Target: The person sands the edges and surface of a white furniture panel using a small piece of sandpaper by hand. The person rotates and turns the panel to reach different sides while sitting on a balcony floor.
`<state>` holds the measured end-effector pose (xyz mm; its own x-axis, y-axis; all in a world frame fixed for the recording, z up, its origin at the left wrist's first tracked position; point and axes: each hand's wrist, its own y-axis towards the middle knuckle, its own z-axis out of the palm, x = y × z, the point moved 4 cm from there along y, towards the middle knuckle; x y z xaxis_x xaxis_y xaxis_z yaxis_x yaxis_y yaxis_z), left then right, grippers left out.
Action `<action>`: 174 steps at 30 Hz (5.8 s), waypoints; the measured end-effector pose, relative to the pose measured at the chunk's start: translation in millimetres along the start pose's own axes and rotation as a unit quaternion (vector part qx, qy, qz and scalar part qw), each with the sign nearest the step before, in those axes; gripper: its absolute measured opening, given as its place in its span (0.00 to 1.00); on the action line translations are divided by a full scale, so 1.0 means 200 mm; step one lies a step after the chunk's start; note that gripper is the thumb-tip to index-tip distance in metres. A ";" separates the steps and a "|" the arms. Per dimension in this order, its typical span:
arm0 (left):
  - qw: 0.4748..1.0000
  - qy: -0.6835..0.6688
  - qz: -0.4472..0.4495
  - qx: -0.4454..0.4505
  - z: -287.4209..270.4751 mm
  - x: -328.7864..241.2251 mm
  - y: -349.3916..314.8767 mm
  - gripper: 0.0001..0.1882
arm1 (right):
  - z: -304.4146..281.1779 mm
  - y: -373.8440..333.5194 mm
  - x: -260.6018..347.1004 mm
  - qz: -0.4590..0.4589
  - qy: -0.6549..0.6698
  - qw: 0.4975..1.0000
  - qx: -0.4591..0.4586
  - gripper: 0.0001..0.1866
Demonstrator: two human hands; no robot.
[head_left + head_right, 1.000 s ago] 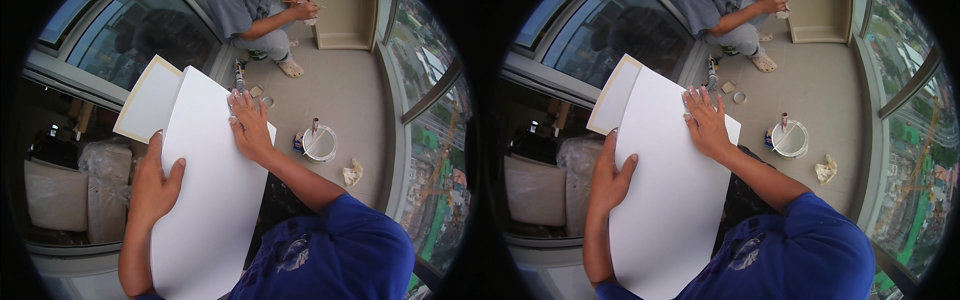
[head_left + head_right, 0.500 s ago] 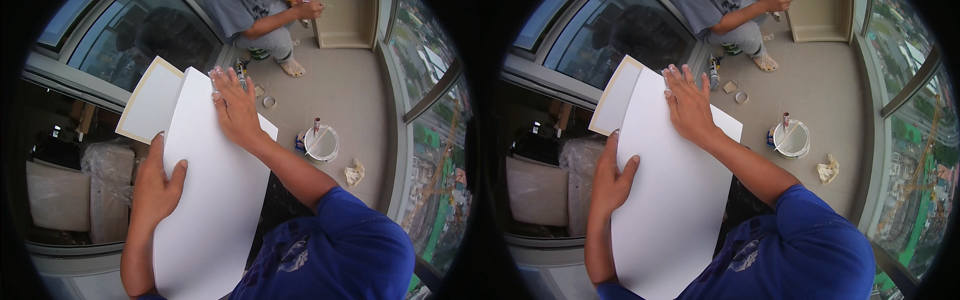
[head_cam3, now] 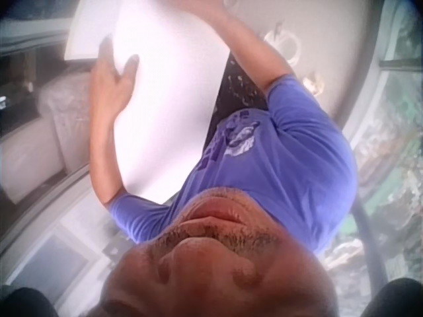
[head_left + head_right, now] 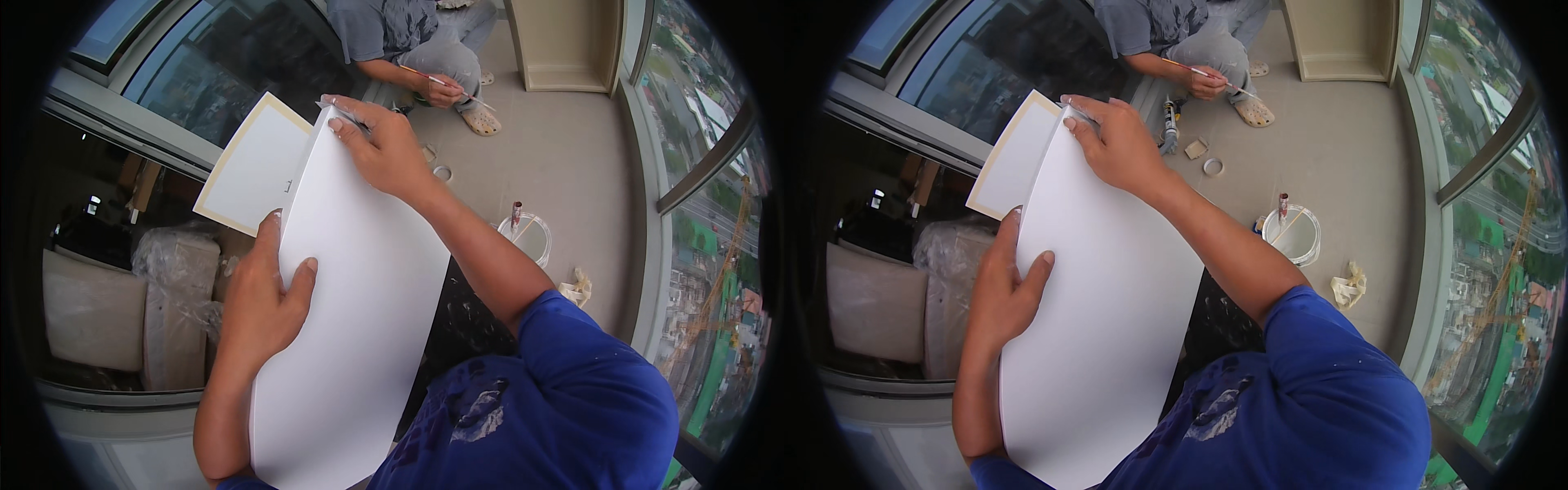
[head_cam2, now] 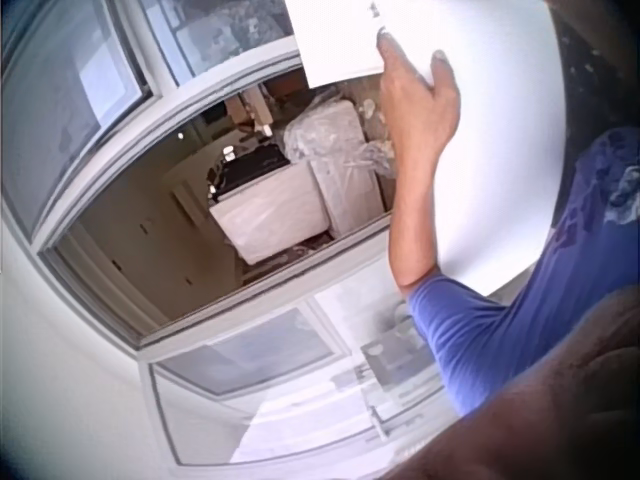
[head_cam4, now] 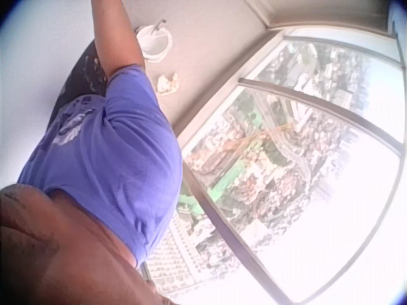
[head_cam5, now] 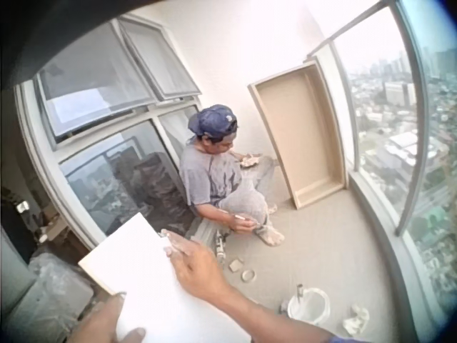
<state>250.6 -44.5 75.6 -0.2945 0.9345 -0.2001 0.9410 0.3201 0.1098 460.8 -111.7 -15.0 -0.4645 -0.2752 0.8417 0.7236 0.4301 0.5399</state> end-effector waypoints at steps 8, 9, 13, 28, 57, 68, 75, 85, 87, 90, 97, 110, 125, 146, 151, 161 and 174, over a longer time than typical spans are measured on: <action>1.000 0.006 0.008 0.004 0.00 -0.07 0.02 0.33 | -0.05 -0.02 -0.04 -0.205 -0.159 0.951 -0.169 0.18; 1.000 0.011 0.008 0.008 0.00 -0.08 0.02 0.33 | -0.04 -0.05 -0.03 -0.229 -0.197 0.936 -0.180 0.19; 1.000 0.015 0.008 0.006 0.00 -0.08 0.01 0.33 | 0.05 -0.21 0.02 -0.239 -0.219 0.934 -0.152 0.24; 1.000 0.029 0.004 0.001 0.00 -0.07 0.01 0.33 | 0.05 -0.16 -0.02 -0.211 -0.220 0.941 -0.147 0.25; 0.999 0.032 -0.001 0.013 0.01 -0.09 0.02 0.34 | 0.03 -0.11 -0.08 -0.199 -0.159 0.947 -0.198 0.23; 0.995 -0.033 -0.082 0.045 -0.01 -0.13 0.02 0.34 | 0.04 -0.13 -0.06 -0.221 -0.170 0.943 -0.181 0.23; 0.993 -0.039 -0.100 0.053 0.01 -0.11 0.02 0.34 | 0.03 -0.11 -0.13 -0.206 -0.130 0.950 -0.195 0.20; 1.000 -0.003 -0.023 0.008 0.03 -0.05 0.01 0.34 | -0.06 0.02 -0.20 0.001 0.248 0.969 -0.009 0.25; 1.000 -0.003 -0.023 0.016 0.02 -0.06 0.02 0.34 | -0.07 0.01 -0.18 0.045 0.287 0.956 0.036 0.25; 1.000 0.010 -0.009 0.012 0.02 -0.06 0.03 0.35 | -0.09 0.03 -0.16 0.040 0.312 0.948 0.054 0.25; 1.000 -0.018 0.009 -0.012 0.05 0.02 0.00 0.34 | -0.21 -0.26 -0.50 0.081 0.181 0.976 0.088 0.24; 0.997 -0.022 -0.073 -0.002 0.06 -0.05 -0.01 0.35 | -0.24 -0.10 -0.20 0.041 -0.015 0.995 0.085 0.19; 0.997 0.004 -0.070 -0.044 0.09 -0.01 -0.04 0.35 | -0.44 -0.79 -0.99 0.215 -0.059 0.964 0.147 0.22; 0.998 -0.002 -0.049 -0.026 0.09 -0.03 0.01 0.33 | -0.19 -0.72 -0.68 0.013 -0.121 0.991 -0.059 0.22; 0.996 -0.029 -0.074 -0.027 0.10 -0.05 0.01 0.34 | -0.12 -0.82 -0.81 -0.035 -0.158 0.977 -0.137 0.21; 0.996 -0.027 -0.077 -0.032 0.10 0.00 -0.01 0.34 | -0.26 -0.80 -0.88 0.148 -0.130 0.980 -0.015 0.16; 0.998 -0.027 -0.058 -0.015 0.08 -0.02 0.00 0.32 | -0.39 -0.82 -1.06 0.158 -0.131 0.978 0.031 0.16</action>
<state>254.7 -51.7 60.0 -0.3918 0.8809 -0.2655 0.8949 0.4319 0.1123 479.6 -190.5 -282.9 -0.3438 0.1067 0.9330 0.8233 0.5121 0.2448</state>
